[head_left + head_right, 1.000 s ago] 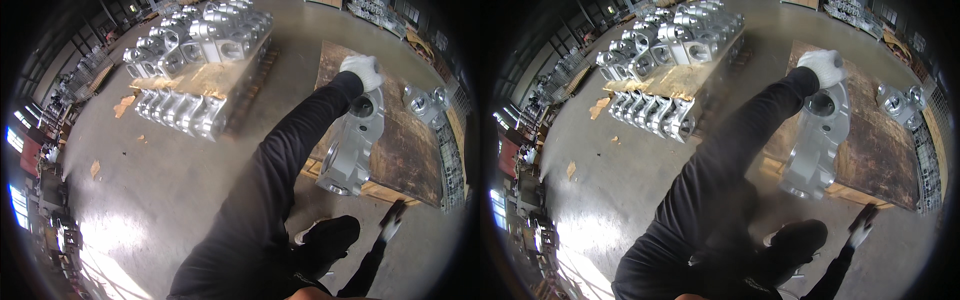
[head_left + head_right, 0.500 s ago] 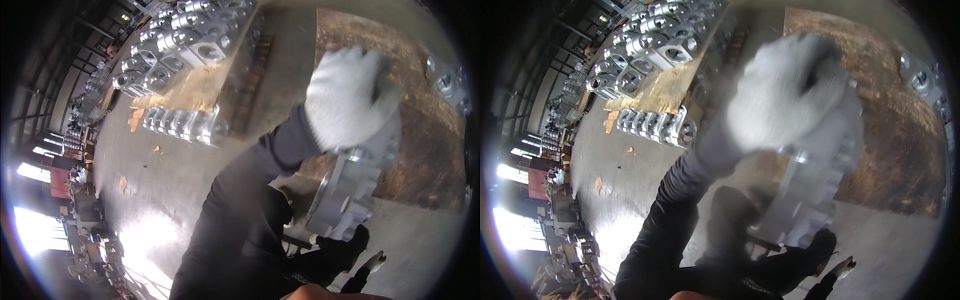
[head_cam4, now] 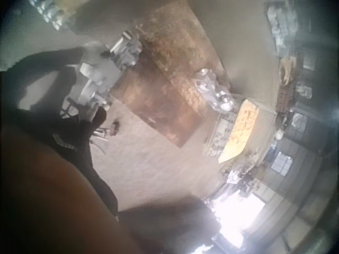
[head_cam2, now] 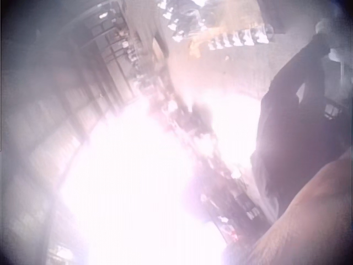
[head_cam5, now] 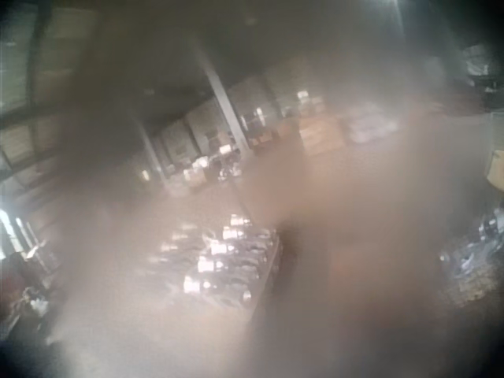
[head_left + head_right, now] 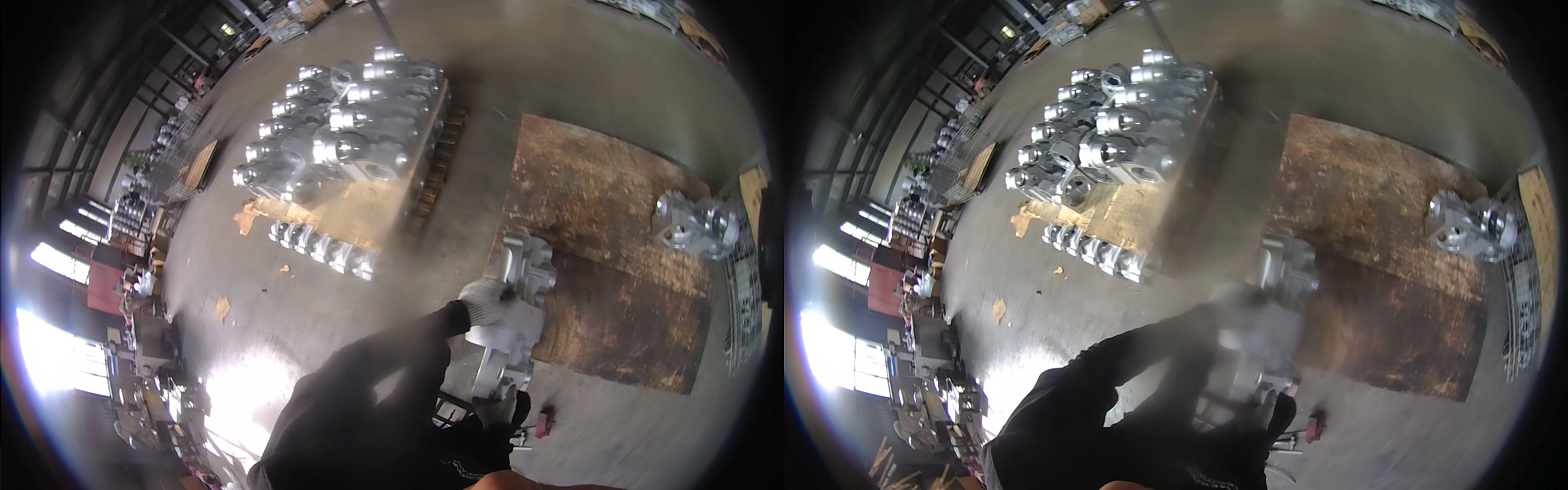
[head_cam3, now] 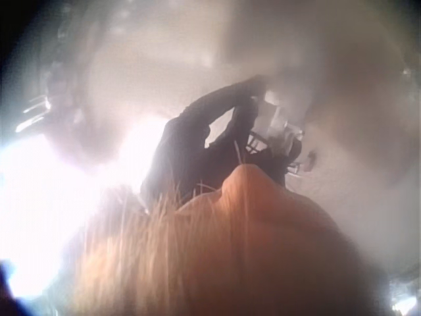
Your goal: The person deburrs and polishes a single metal casting on a wooden workbench. They use a hammer to tap edges, then rub the surfaces with a red abrasive block, rotating the part to treat multiple sides. The finished part is placed on a pallet with other similar castings.
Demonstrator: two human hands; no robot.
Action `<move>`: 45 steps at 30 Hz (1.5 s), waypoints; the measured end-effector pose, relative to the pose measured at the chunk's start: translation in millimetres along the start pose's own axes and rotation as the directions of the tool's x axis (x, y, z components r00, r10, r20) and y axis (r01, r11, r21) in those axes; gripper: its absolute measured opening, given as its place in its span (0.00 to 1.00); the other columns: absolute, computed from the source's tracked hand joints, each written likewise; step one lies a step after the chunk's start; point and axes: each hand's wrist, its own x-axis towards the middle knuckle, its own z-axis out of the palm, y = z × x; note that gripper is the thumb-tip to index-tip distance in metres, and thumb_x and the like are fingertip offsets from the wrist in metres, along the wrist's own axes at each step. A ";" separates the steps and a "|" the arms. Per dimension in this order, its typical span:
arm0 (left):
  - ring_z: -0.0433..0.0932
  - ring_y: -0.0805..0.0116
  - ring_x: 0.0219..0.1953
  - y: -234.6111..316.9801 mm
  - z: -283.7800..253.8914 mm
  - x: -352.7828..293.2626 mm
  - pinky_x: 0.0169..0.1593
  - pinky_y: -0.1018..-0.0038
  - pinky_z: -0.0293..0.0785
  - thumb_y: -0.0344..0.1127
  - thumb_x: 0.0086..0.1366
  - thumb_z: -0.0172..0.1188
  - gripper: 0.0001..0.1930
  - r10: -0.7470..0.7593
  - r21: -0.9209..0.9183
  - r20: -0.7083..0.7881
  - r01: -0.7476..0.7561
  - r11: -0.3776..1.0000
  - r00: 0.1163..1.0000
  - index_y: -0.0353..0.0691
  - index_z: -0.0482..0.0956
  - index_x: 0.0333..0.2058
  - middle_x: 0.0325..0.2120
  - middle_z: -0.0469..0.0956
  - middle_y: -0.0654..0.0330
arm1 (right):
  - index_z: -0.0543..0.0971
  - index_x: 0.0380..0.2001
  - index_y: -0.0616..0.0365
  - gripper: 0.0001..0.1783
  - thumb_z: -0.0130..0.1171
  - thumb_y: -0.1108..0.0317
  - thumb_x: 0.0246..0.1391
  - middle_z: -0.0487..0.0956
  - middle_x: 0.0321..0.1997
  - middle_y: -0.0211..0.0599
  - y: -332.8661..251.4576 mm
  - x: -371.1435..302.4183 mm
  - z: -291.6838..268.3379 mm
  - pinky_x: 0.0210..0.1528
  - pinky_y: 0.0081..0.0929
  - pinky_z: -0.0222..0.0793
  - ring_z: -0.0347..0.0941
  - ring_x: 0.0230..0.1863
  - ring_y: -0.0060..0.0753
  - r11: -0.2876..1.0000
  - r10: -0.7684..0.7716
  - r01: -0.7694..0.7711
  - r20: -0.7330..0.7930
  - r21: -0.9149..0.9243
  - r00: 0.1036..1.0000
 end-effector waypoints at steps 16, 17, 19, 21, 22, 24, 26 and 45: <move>0.87 0.42 0.38 -117.7 -74.9 18.8 0.45 0.48 0.81 0.56 0.69 0.59 0.25 0.228 -0.300 0.131 -0.181 0.937 0.965 0.35 0.88 0.39 0.31 0.86 0.42 | 0.74 0.51 0.48 0.10 0.46 0.64 0.73 0.74 0.59 0.30 19.5 25.9 17.8 0.71 0.36 0.63 0.67 0.66 0.30 0.522 -0.716 0.499 -0.036 -0.691 0.698; 0.87 0.42 0.38 -126.9 -101.0 9.7 0.45 0.48 0.80 0.55 0.69 0.59 0.25 0.198 -0.299 0.135 -0.150 0.942 0.971 0.36 0.90 0.36 0.31 0.86 0.43 | 0.74 0.51 0.49 0.10 0.45 0.63 0.73 0.75 0.60 0.30 27.5 23.8 35.6 0.72 0.36 0.62 0.68 0.67 0.31 0.455 -0.705 0.486 0.031 -0.746 0.708; 0.87 0.43 0.38 -158.5 -162.0 3.1 0.45 0.50 0.81 0.57 0.69 0.60 0.24 0.154 -0.312 0.082 -0.121 0.942 0.985 0.41 0.91 0.36 0.32 0.87 0.47 | 0.76 0.57 0.50 0.16 0.49 0.58 0.73 0.78 0.59 0.30 47.7 43.2 86.9 0.63 0.34 0.68 0.73 0.55 0.32 0.592 -0.609 0.468 0.015 -0.656 0.793; 0.87 0.44 0.38 -194.5 -219.3 0.4 0.44 0.51 0.81 0.59 0.69 0.59 0.24 -0.107 -0.243 0.176 0.149 0.959 0.979 0.44 0.92 0.38 0.33 0.88 0.48 | 0.77 0.60 0.51 0.19 0.52 0.55 0.73 0.80 0.58 0.30 77.8 77.6 145.7 0.59 0.33 0.71 0.76 0.49 0.32 0.657 -0.527 0.422 0.021 -0.625 0.850; 0.88 0.45 0.38 -211.8 -242.1 -2.2 0.44 0.52 0.82 0.60 0.69 0.59 0.24 -0.231 -0.204 0.149 0.258 0.944 0.962 0.45 0.92 0.40 0.34 0.88 0.49 | 0.77 0.60 0.51 0.20 0.52 0.54 0.73 0.80 0.58 0.31 97.7 100.9 176.1 0.58 0.33 0.71 0.76 0.49 0.32 0.603 -0.541 0.388 0.000 -0.697 0.841; 0.88 0.48 0.37 -255.0 -273.9 -10.9 0.43 0.55 0.82 0.60 0.70 0.58 0.24 -0.355 -0.161 0.007 0.351 0.922 0.935 0.45 0.91 0.43 0.37 0.89 0.50 | 0.77 0.60 0.52 0.21 0.53 0.53 0.72 0.80 0.57 0.31 138.3 151.0 234.6 0.57 0.34 0.72 0.76 0.48 0.32 0.641 -0.446 0.362 0.056 -0.677 0.893; 0.88 0.51 0.37 -311.5 -294.9 -3.4 0.42 0.58 0.84 0.55 0.72 0.57 0.23 -0.451 -0.298 -0.121 0.401 0.866 0.884 0.41 0.90 0.44 0.37 0.89 0.51 | 0.78 0.59 0.53 0.22 0.54 0.51 0.72 0.81 0.56 0.32 181.1 204.4 291.0 0.56 0.34 0.73 0.77 0.47 0.33 0.627 -0.376 0.332 0.100 -0.704 0.921; 0.78 0.73 0.27 -552.4 -484.2 44.0 0.36 0.69 0.76 0.49 0.75 0.59 0.23 -0.613 -0.558 -0.567 0.291 0.777 0.551 0.30 0.87 0.36 0.23 0.85 0.57 | 0.83 0.51 0.62 0.29 0.62 0.43 0.70 0.85 0.46 0.37 417.8 437.8 563.5 0.42 0.39 0.76 0.79 0.40 0.33 0.326 -0.306 0.334 0.235 -0.885 0.922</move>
